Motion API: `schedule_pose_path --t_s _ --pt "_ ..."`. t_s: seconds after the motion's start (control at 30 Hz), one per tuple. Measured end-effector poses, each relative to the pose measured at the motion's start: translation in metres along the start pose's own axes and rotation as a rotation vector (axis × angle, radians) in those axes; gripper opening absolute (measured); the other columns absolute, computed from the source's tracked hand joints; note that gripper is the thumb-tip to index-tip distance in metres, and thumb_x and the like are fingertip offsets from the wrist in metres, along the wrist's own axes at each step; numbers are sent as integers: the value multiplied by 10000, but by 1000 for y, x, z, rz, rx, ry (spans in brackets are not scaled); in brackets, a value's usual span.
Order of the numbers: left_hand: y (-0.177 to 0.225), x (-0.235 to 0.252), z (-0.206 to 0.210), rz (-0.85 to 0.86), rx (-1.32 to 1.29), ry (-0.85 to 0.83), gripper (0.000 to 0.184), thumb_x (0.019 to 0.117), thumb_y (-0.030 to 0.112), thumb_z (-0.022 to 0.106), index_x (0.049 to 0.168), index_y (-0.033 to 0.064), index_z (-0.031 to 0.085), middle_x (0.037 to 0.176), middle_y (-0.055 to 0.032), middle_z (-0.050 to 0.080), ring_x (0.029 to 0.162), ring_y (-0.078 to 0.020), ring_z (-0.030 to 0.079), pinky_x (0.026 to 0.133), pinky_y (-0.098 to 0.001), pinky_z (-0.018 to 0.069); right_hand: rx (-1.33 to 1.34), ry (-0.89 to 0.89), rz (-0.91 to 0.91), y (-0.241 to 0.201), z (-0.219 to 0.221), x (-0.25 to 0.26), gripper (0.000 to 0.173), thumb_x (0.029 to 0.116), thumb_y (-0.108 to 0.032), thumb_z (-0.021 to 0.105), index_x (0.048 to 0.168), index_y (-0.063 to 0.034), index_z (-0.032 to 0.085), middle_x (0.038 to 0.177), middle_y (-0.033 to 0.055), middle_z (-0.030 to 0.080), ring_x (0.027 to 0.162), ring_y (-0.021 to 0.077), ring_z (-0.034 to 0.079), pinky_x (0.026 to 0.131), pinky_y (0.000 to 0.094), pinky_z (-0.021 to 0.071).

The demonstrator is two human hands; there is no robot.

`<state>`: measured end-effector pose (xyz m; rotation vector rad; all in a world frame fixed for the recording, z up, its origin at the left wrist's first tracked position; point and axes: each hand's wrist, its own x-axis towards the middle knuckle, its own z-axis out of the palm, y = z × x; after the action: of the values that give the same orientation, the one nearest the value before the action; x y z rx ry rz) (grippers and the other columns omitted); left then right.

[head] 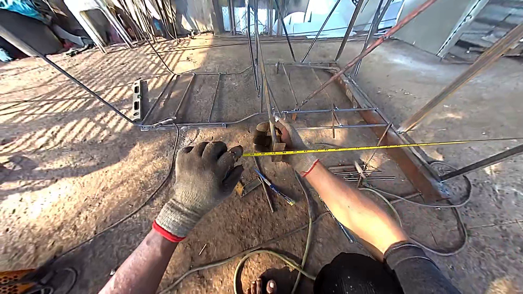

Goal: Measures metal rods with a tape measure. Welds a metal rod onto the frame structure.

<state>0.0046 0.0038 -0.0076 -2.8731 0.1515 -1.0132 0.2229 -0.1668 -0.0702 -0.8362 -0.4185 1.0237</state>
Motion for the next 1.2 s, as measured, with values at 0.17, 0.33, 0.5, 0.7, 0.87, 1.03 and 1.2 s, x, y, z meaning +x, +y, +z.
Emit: schedule_pose_path --t_s 0.17,0.33,0.5,0.7,0.87,1.03,1.2 --pt "-1 1 0 7 1 -9 367 958 497 566 1194 272 734 1051 -69 691 946 -306 641 776 -542 453 93 7 3 5 -14 13 619 1075 -581 206 1116 -135 634 943 80 728 852 203 731 738 379 624" --pt "-1 2 1 3 6 -25 388 959 508 555 1217 277 729 1047 -69 685 952 -307 634 773 -542 449 157 18 -63 10 -24 14 526 1074 -555 305 1034 -146 633 913 70 715 813 195 722 692 369 619" --pt "-1 -1 3 9 -5 -20 386 961 502 552 1194 254 735 1052 -82 689 961 -322 639 795 -559 449 26 54 -11 1 -18 5 541 1072 -569 318 1143 -127 622 948 87 715 827 203 723 703 369 619" --pt "-1 1 -1 14 2 -15 397 957 499 558 1158 211 743 1049 -104 691 940 -340 646 766 -564 456 -99 52 29 -10 -2 -11 639 1073 -595 250 1215 -99 627 1017 100 724 882 205 724 759 366 617" --pt "-2 3 -3 24 24 -3 373 953 485 566 1176 236 733 1046 -89 685 946 -328 637 768 -548 446 -102 114 -29 -5 -5 -15 600 1078 -561 282 1221 -89 624 995 113 717 841 195 712 714 344 609" --pt "-3 2 -2 26 28 -9 380 950 494 569 1178 239 733 1058 -82 687 954 -319 636 772 -546 449 -29 42 -128 22 -53 5 549 1053 -577 391 1235 -114 623 1000 106 699 845 201 696 719 379 609" --pt "-3 1 -1 17 18 -15 377 950 493 570 1179 244 736 1062 -84 683 960 -320 632 788 -549 443 -66 57 -93 10 -26 -11 478 1087 -500 345 1214 -127 616 1006 68 697 846 159 691 709 318 599"
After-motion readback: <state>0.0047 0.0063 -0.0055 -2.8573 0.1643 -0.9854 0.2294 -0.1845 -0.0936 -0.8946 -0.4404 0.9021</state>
